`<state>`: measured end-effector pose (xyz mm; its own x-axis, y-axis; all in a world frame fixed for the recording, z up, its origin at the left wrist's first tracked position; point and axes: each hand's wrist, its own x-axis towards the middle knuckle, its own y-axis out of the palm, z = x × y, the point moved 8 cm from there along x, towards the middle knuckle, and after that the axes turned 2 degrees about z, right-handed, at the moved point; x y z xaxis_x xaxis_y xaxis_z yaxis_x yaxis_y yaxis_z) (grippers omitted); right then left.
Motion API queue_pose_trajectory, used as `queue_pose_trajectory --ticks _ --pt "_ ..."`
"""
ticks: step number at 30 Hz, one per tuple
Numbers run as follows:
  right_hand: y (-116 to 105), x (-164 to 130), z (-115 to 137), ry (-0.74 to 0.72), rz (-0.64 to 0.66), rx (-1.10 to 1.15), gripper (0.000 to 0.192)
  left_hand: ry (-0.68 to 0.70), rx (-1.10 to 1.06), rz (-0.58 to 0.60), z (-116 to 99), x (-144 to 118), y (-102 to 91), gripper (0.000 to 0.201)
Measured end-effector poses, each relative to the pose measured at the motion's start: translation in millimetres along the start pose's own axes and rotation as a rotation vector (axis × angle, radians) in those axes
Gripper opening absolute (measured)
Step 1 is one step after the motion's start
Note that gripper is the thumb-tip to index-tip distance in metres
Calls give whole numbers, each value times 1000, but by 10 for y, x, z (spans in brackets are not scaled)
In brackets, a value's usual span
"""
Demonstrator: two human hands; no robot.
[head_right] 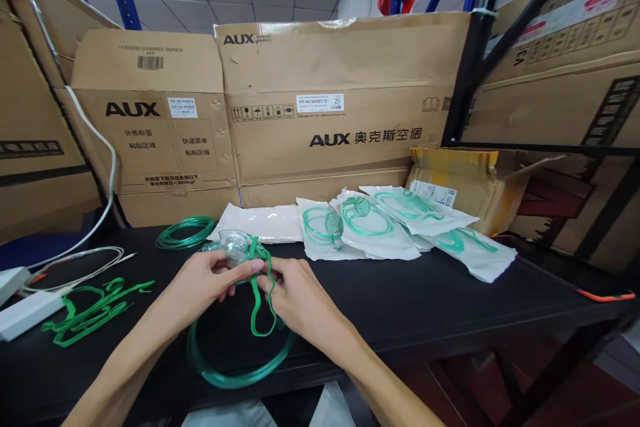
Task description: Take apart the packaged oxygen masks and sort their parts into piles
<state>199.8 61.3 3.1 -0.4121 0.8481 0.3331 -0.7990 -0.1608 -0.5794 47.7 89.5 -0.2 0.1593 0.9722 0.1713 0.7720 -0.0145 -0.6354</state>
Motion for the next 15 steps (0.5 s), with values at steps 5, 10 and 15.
queue_pose_trajectory --ticks 5,10,15 --pt "43 30 -11 12 -1 147 23 4 -72 -22 -32 -15 -34 52" --pt "9 43 -33 50 -88 181 31 -10 -157 -46 -30 -10 -51 47" --pt "17 48 -36 27 -168 203 37 -14 -264 -27 17 26 -16 43"
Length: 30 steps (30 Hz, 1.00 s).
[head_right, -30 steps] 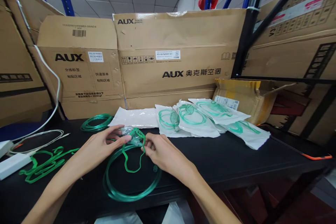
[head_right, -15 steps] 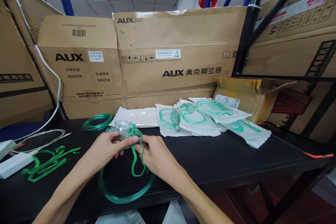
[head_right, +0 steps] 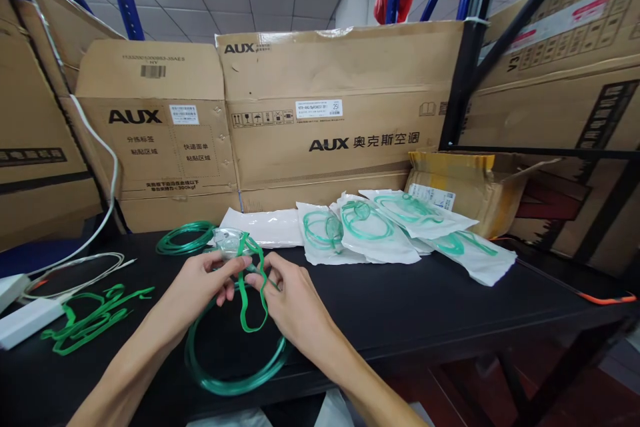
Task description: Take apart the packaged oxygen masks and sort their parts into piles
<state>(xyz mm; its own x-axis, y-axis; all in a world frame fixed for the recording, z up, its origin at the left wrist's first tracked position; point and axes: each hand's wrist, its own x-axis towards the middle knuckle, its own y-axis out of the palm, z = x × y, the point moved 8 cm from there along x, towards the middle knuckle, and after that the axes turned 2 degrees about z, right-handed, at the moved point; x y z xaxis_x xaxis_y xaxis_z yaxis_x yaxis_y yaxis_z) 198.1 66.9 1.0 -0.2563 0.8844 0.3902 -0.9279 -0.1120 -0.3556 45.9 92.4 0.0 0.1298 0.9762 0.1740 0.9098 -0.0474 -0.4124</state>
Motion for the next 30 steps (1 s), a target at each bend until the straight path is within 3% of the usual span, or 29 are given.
queue_pose_trajectory --ticks 8,16,20,30 --pt "111 -47 74 -49 115 107 34 -40 27 18 -43 -35 -23 39" --pt "142 -73 20 77 230 240 54 2 176 -6 -142 -81 -94 41" --pt "181 -90 -8 125 293 351 53 28 220 -6 -183 -114 -131 40" --pt "211 -87 -35 151 373 436 52 111 180 106 -224 -117 -125 37"
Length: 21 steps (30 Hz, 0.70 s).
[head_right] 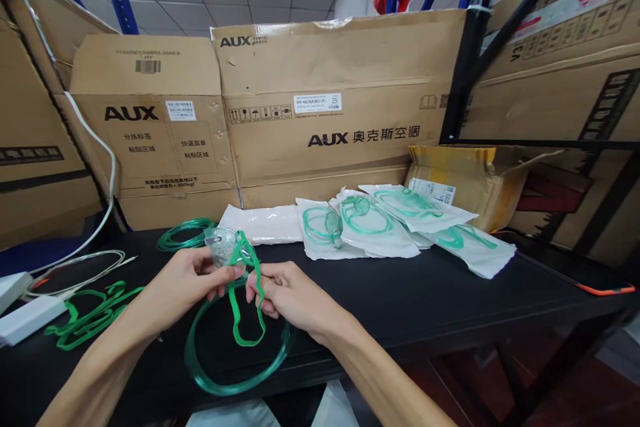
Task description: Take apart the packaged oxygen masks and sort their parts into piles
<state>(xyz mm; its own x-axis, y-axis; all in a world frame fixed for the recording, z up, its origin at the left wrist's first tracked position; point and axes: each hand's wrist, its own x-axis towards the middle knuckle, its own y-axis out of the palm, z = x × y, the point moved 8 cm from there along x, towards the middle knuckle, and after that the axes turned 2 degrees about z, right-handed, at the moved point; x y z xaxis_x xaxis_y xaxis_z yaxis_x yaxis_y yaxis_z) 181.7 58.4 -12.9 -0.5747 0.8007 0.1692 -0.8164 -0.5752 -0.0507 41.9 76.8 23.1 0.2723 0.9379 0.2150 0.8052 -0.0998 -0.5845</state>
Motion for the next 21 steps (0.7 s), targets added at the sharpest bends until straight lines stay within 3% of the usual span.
queue_pose_trajectory --ticks 5,13,17,21 --pt "0 1 35 -9 -40 -84 50 -40 -45 -20 25 33 4 40" --pt "-88 -64 242 -192 -395 -399 30 -84 -192 -107 4 22 2 46" --pt "-40 -112 346 -276 -428 -482 30 -78 -243 -79 -1 22 82 43" --pt "77 -116 465 -394 -344 -531 25 -86 -254 -75 -4 17 88 40"
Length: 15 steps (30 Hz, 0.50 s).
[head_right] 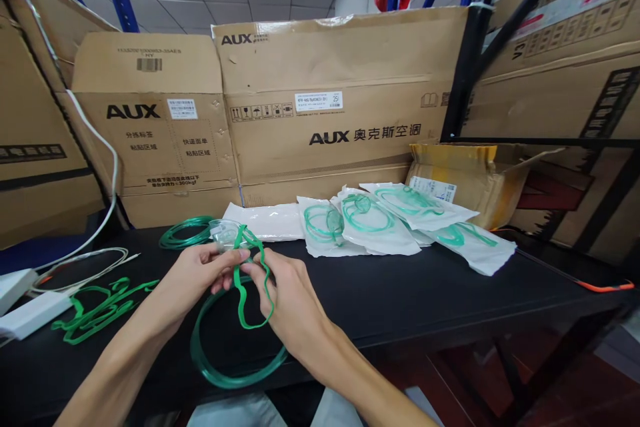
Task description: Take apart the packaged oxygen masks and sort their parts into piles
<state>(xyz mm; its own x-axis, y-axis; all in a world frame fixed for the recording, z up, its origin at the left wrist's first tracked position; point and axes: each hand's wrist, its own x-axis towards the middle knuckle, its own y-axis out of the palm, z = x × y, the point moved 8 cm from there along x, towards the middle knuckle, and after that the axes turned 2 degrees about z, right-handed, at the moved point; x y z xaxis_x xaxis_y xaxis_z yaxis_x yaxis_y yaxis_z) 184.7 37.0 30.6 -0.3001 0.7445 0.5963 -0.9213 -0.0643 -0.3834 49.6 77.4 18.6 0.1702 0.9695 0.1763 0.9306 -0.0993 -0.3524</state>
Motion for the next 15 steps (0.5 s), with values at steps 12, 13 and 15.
queue_pose_trajectory --ticks 12,13,15 --pt "59 -18 -42 75 173 188 27 41 95 6 -84 -25 -78 35" --pt "69 -24 -88 117 184 220 27 46 101 10 -95 -30 -84 35" --pt "86 -37 -172 194 199 292 31 56 118 16 -113 -41 -99 35"
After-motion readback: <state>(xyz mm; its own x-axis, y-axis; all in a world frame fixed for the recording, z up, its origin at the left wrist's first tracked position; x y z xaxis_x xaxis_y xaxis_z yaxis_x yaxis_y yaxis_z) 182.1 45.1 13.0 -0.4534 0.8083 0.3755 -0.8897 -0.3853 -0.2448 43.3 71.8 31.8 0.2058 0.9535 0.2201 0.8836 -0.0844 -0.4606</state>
